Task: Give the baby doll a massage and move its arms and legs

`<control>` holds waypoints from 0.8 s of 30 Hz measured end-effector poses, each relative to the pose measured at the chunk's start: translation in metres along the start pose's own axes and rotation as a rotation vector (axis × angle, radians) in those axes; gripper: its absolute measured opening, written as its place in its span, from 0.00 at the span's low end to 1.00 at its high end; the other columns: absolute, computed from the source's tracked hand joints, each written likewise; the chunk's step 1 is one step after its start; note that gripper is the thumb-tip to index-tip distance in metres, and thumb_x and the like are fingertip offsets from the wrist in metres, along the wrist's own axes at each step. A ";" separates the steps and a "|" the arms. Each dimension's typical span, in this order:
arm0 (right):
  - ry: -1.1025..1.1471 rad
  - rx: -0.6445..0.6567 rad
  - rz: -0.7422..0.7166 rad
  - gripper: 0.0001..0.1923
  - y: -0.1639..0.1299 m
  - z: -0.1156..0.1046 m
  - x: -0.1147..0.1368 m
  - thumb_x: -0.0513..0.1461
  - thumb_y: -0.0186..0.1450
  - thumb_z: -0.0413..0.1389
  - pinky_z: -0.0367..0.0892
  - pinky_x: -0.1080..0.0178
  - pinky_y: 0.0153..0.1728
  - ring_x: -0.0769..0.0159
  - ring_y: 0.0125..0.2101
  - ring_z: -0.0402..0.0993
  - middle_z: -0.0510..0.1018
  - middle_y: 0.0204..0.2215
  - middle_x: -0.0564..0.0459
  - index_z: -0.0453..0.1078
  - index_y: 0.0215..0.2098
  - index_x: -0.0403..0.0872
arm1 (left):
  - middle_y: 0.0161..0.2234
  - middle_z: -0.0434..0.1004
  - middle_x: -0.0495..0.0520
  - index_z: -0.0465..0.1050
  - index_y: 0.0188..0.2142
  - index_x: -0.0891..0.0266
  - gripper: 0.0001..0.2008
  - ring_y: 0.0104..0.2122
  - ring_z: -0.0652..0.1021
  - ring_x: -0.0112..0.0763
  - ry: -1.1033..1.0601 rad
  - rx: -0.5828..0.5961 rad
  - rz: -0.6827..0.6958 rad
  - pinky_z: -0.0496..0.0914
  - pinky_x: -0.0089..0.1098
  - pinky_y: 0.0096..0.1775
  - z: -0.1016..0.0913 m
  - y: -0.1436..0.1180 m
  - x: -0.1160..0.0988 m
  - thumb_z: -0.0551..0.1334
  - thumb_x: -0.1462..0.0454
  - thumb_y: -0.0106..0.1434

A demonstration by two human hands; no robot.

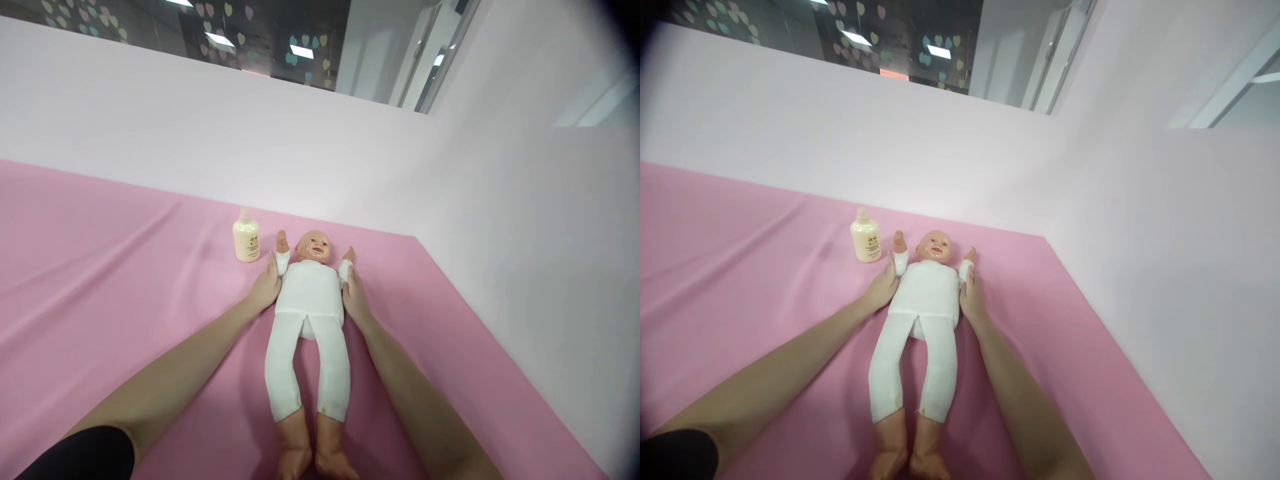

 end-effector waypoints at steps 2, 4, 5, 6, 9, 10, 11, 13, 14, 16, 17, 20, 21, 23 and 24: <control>-0.001 -0.009 -0.008 0.31 0.000 -0.001 0.001 0.43 0.65 0.43 0.54 0.47 0.58 0.55 0.60 0.55 0.58 0.61 0.44 0.44 0.66 0.46 | 0.62 0.51 0.71 0.26 0.65 0.71 0.36 0.56 0.66 0.51 0.035 0.011 0.004 0.64 0.48 0.52 -0.001 0.000 -0.003 0.46 0.60 0.66; -0.018 -0.008 -0.016 0.30 0.000 -0.002 0.001 0.42 0.65 0.42 0.56 0.46 0.57 0.55 0.59 0.57 0.61 0.59 0.43 0.47 0.65 0.46 | 0.63 0.50 0.68 0.33 0.66 0.70 0.32 0.60 0.61 0.49 0.063 -0.020 0.046 0.60 0.48 0.56 -0.005 0.000 -0.008 0.45 0.60 0.67; -0.027 -0.001 -0.021 0.29 0.000 -0.001 0.002 0.42 0.65 0.42 0.57 0.46 0.56 0.54 0.58 0.58 0.62 0.58 0.42 0.48 0.64 0.46 | 0.64 0.49 0.67 0.37 0.65 0.69 0.31 0.61 0.58 0.48 0.069 -0.047 0.073 0.57 0.47 0.58 -0.007 0.000 -0.010 0.45 0.60 0.67; -0.035 0.005 -0.025 0.29 -0.001 -0.001 0.002 0.42 0.65 0.41 0.57 0.46 0.56 0.54 0.58 0.58 0.62 0.58 0.41 0.48 0.64 0.45 | 0.64 0.49 0.65 0.41 0.65 0.68 0.30 0.62 0.56 0.47 0.071 -0.069 0.095 0.56 0.47 0.59 -0.009 0.000 -0.012 0.46 0.60 0.66; -0.024 -0.013 -0.016 0.28 -0.001 -0.001 0.001 0.42 0.65 0.43 0.58 0.47 0.55 0.54 0.58 0.58 0.61 0.58 0.40 0.48 0.63 0.44 | 0.64 0.50 0.63 0.47 0.63 0.65 0.28 0.62 0.56 0.44 0.044 -0.092 0.107 0.56 0.45 0.59 -0.011 -0.001 -0.013 0.50 0.61 0.65; -0.011 -0.030 -0.002 0.28 -0.001 -0.002 0.001 0.42 0.64 0.43 0.58 0.47 0.55 0.54 0.58 0.58 0.61 0.58 0.40 0.48 0.62 0.44 | 0.63 0.51 0.62 0.48 0.62 0.64 0.28 0.61 0.58 0.44 0.029 -0.090 0.099 0.57 0.45 0.58 -0.011 -0.001 -0.012 0.50 0.62 0.64; 0.001 -0.045 0.016 0.28 -0.001 -0.003 0.000 0.42 0.64 0.44 0.59 0.48 0.55 0.54 0.58 0.59 0.61 0.58 0.40 0.49 0.62 0.44 | 0.63 0.53 0.62 0.49 0.62 0.63 0.27 0.60 0.60 0.44 0.015 -0.087 0.092 0.59 0.45 0.58 -0.010 -0.002 -0.011 0.51 0.62 0.64; 0.014 -0.059 0.045 0.28 -0.001 -0.004 0.000 0.42 0.64 0.45 0.59 0.49 0.55 0.54 0.57 0.60 0.63 0.57 0.39 0.50 0.61 0.43 | 0.61 0.56 0.62 0.51 0.61 0.63 0.26 0.58 0.63 0.44 0.010 -0.081 0.077 0.62 0.45 0.55 -0.010 -0.001 -0.009 0.51 0.62 0.63; 0.012 -0.054 0.050 0.28 -0.001 -0.004 0.001 0.42 0.64 0.45 0.59 0.49 0.55 0.54 0.56 0.61 0.64 0.56 0.38 0.50 0.60 0.42 | 0.60 0.57 0.62 0.52 0.60 0.64 0.26 0.57 0.65 0.44 0.021 -0.075 0.069 0.63 0.45 0.55 -0.009 -0.001 -0.008 0.51 0.62 0.63; -0.001 -0.035 0.050 0.27 -0.001 -0.004 0.001 0.43 0.64 0.44 0.59 0.48 0.55 0.53 0.56 0.61 0.64 0.55 0.38 0.52 0.60 0.42 | 0.59 0.60 0.63 0.53 0.60 0.65 0.25 0.56 0.66 0.45 0.061 -0.058 0.053 0.63 0.45 0.54 -0.007 0.001 -0.005 0.51 0.61 0.64; -0.010 -0.025 0.052 0.28 -0.001 -0.004 0.001 0.43 0.64 0.45 0.59 0.48 0.55 0.53 0.56 0.61 0.65 0.55 0.38 0.52 0.60 0.42 | 0.58 0.61 0.63 0.54 0.60 0.65 0.26 0.55 0.66 0.46 0.081 -0.047 0.040 0.62 0.45 0.54 -0.006 0.001 -0.003 0.51 0.61 0.64; -0.033 -0.021 0.068 0.28 -0.001 -0.004 0.000 0.44 0.64 0.45 0.58 0.47 0.55 0.52 0.55 0.62 0.66 0.54 0.38 0.55 0.60 0.42 | 0.55 0.66 0.63 0.53 0.61 0.64 0.27 0.52 0.69 0.46 0.115 -0.015 -0.015 0.62 0.46 0.53 -0.004 0.003 0.003 0.50 0.59 0.64; -0.034 -0.023 0.069 0.28 -0.001 -0.004 0.000 0.45 0.64 0.45 0.58 0.47 0.55 0.52 0.54 0.63 0.67 0.54 0.39 0.55 0.60 0.42 | 0.54 0.67 0.63 0.53 0.61 0.65 0.27 0.51 0.70 0.46 0.121 -0.009 -0.033 0.63 0.46 0.52 -0.003 0.004 0.005 0.50 0.58 0.64; -0.024 -0.022 0.061 0.28 -0.001 -0.005 0.000 0.45 0.63 0.46 0.60 0.48 0.53 0.52 0.53 0.65 0.69 0.52 0.40 0.56 0.59 0.43 | 0.51 0.70 0.63 0.54 0.61 0.65 0.27 0.48 0.71 0.46 0.133 0.000 -0.054 0.63 0.45 0.51 -0.004 0.004 0.006 0.50 0.57 0.64; -0.012 -0.020 0.061 0.28 -0.001 -0.005 0.001 0.45 0.63 0.46 0.60 0.48 0.53 0.53 0.52 0.65 0.69 0.52 0.41 0.57 0.59 0.44 | 0.50 0.71 0.63 0.54 0.61 0.65 0.27 0.47 0.72 0.46 0.137 0.003 -0.057 0.64 0.45 0.50 -0.004 0.004 0.006 0.50 0.57 0.64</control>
Point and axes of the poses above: each hand's wrist, its own y-axis towards the middle knuckle, its own z-axis out of the palm, x = y × z, the point moved 6 cm from there along y, towards the middle knuckle
